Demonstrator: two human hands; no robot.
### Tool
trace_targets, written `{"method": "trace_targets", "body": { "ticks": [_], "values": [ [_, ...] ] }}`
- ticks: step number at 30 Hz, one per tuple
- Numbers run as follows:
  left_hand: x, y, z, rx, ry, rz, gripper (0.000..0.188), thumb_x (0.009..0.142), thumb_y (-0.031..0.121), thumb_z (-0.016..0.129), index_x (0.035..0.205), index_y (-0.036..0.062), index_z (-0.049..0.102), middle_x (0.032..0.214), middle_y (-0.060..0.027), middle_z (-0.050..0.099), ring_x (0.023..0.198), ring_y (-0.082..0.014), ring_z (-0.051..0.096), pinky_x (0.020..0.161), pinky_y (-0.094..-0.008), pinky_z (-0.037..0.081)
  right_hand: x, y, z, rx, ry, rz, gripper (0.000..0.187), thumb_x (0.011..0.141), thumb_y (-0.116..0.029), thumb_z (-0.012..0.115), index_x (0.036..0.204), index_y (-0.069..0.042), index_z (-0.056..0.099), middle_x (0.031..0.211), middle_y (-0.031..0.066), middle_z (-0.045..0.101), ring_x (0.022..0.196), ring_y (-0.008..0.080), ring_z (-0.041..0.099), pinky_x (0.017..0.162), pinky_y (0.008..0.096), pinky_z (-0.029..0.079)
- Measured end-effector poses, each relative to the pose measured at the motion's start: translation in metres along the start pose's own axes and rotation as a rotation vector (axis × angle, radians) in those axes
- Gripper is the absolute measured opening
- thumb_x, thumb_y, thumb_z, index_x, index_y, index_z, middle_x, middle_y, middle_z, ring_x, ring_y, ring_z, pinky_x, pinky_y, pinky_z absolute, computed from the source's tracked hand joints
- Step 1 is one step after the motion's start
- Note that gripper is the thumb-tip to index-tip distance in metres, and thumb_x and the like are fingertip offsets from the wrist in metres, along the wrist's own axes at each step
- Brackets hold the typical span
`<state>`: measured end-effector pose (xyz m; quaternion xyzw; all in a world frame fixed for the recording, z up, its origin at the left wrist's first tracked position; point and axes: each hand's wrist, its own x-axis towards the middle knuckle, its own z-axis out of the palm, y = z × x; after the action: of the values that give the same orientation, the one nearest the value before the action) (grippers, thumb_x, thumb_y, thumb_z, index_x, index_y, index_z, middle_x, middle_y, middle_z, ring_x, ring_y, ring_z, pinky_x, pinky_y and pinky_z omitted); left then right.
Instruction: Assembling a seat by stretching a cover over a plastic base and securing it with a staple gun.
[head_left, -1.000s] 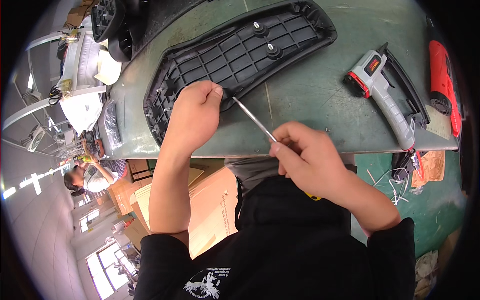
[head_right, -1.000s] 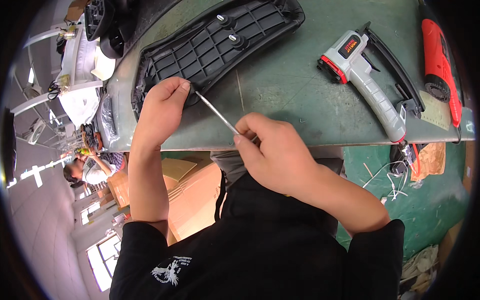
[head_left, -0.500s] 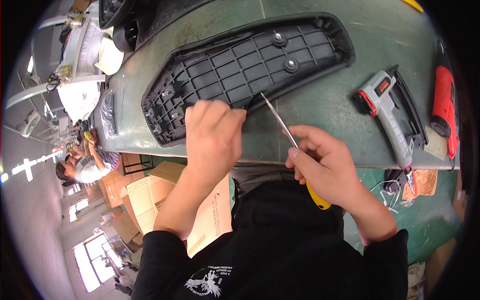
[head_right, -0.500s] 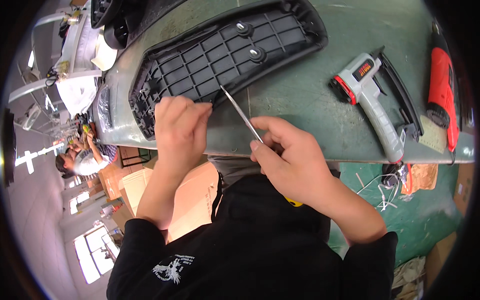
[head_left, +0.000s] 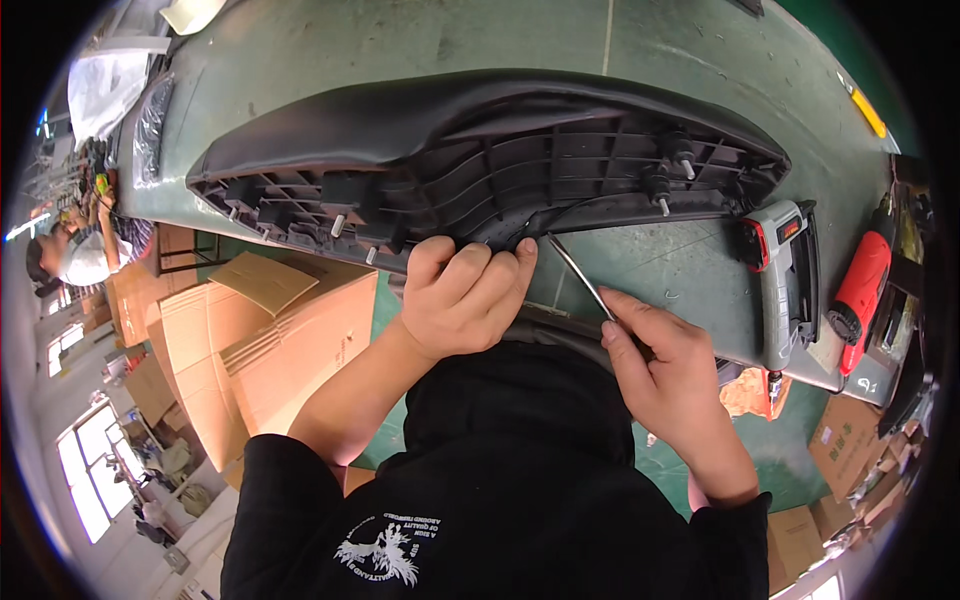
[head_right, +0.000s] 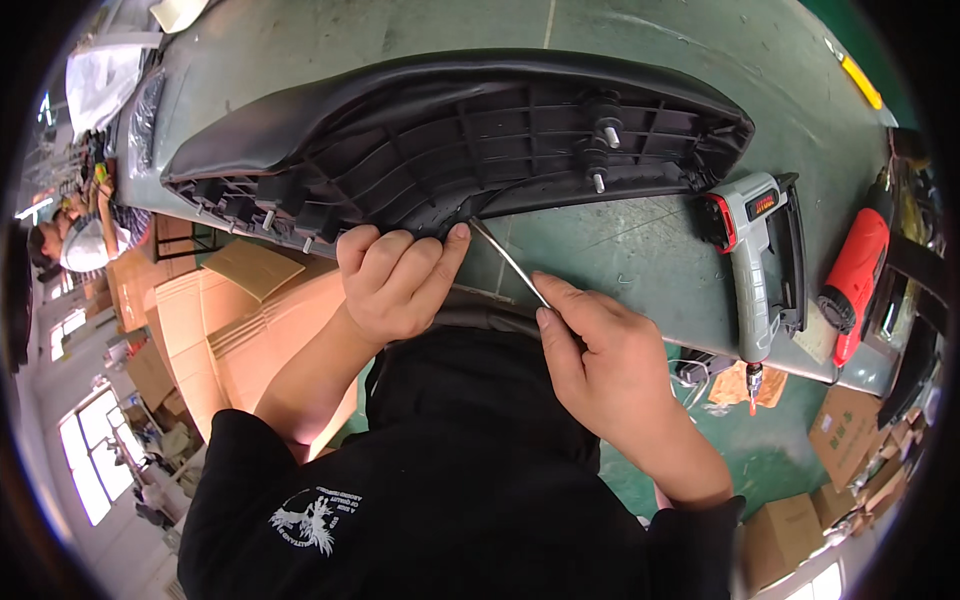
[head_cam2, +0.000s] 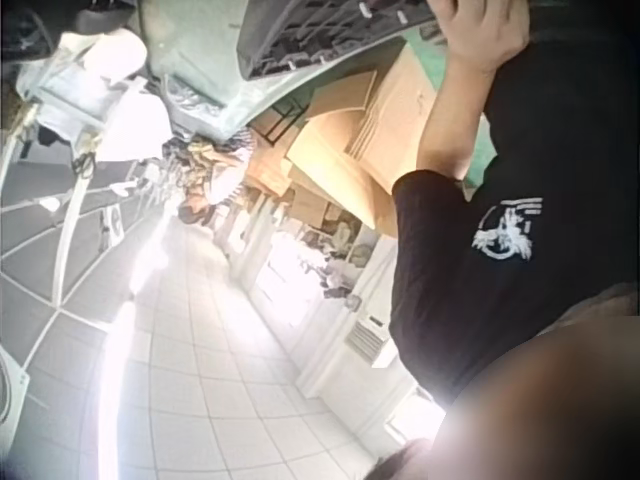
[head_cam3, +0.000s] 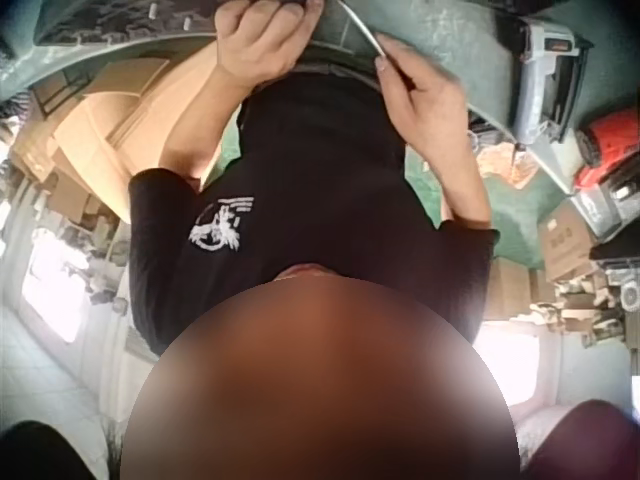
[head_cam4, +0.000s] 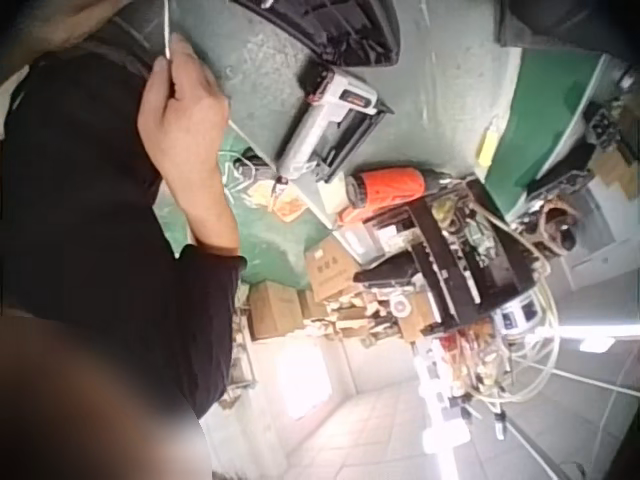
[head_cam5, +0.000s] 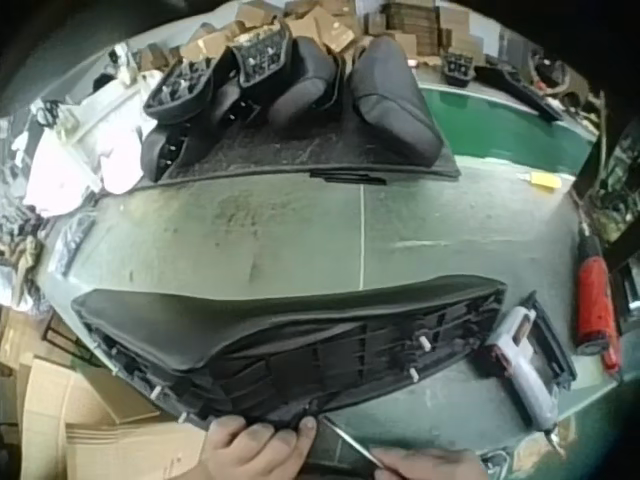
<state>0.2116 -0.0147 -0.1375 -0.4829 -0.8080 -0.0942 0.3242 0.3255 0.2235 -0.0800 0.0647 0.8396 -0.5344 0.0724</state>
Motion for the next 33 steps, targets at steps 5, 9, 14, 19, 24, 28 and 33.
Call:
{"method": "trace_targets", "body": {
  "ticks": [5,9,14,19,24,28,33],
  "values": [
    [-0.004,0.005,0.001,-0.028,0.026,-0.053,0.022,0.078,0.017,0.077,0.098,0.0079,0.082,0.091,0.0017,0.061,0.088,-0.0174,0.059,0.078,-0.0366,0.043,0.003,0.000,0.011,-0.006,0.004,0.089,0.030,0.100,-0.003,0.074,0.129,0.002,0.077,0.100,0.0237,0.079,0.081,0.0343,0.079,0.074,0.0384,0.062],
    [-0.007,0.010,0.001,-0.059,0.034,-0.100,0.021,0.079,0.016,0.076,0.097,0.0068,0.082,0.093,0.0011,0.062,0.091,-0.0182,0.059,0.080,-0.0369,0.043,0.003,-0.001,0.012,-0.080,0.036,0.035,0.028,0.099,-0.003,0.074,0.126,0.001,0.078,0.099,0.0229,0.079,0.081,0.0362,0.078,0.074,0.0391,0.061],
    [-0.015,0.017,-0.004,-0.065,0.031,-0.178,0.018,0.082,0.016,0.075,0.095,0.0056,0.081,0.104,0.0000,0.071,0.096,-0.0198,0.062,0.084,-0.0371,0.045,-0.008,0.001,-0.030,-0.509,0.044,-0.059,0.026,0.096,-0.002,0.076,0.122,-0.002,0.080,0.094,0.0161,0.075,0.080,0.0350,0.073,0.071,0.0444,0.058],
    [-0.023,0.017,-0.007,-0.160,0.045,-0.213,0.021,0.083,0.016,0.074,0.101,0.0063,0.082,0.119,-0.0039,0.078,0.101,-0.0203,0.066,0.090,-0.0358,0.048,0.006,0.008,-0.044,-1.064,0.174,-0.230,0.023,0.095,-0.001,0.074,0.117,-0.002,0.080,0.101,0.0113,0.072,0.096,0.0316,0.071,0.081,0.0458,0.058],
    [-0.039,0.008,-0.001,-0.238,0.085,-0.142,0.022,0.083,0.017,0.075,0.102,0.0080,0.083,0.114,-0.0030,0.078,0.102,-0.0185,0.068,0.091,-0.0358,0.048,0.029,-0.022,0.016,-0.376,0.186,-0.169,0.018,0.096,-0.006,0.080,0.112,0.001,0.080,0.093,0.0109,0.073,0.075,0.0275,0.072,0.070,0.0378,0.060],
    [-0.039,0.008,0.000,-0.301,0.099,-0.133,0.020,0.081,0.016,0.076,0.099,0.0092,0.083,0.110,-0.0024,0.077,0.104,-0.0184,0.070,0.091,-0.0367,0.049,0.073,-0.029,0.049,-0.242,0.118,-0.166,0.016,0.095,-0.009,0.082,0.109,0.000,0.081,0.084,0.0147,0.074,0.070,0.0292,0.074,0.067,0.0376,0.059],
    [-0.040,0.011,0.004,-0.290,0.155,-0.138,0.018,0.080,0.016,0.076,0.095,0.0081,0.082,0.108,-0.0029,0.077,0.104,-0.0195,0.070,0.089,-0.0374,0.050,0.088,-0.030,0.062,-0.435,0.162,-0.196,0.016,0.094,-0.014,0.081,0.103,-0.002,0.083,0.089,0.0175,0.078,0.078,0.0360,0.077,0.070,0.0433,0.061]
  ]
}}
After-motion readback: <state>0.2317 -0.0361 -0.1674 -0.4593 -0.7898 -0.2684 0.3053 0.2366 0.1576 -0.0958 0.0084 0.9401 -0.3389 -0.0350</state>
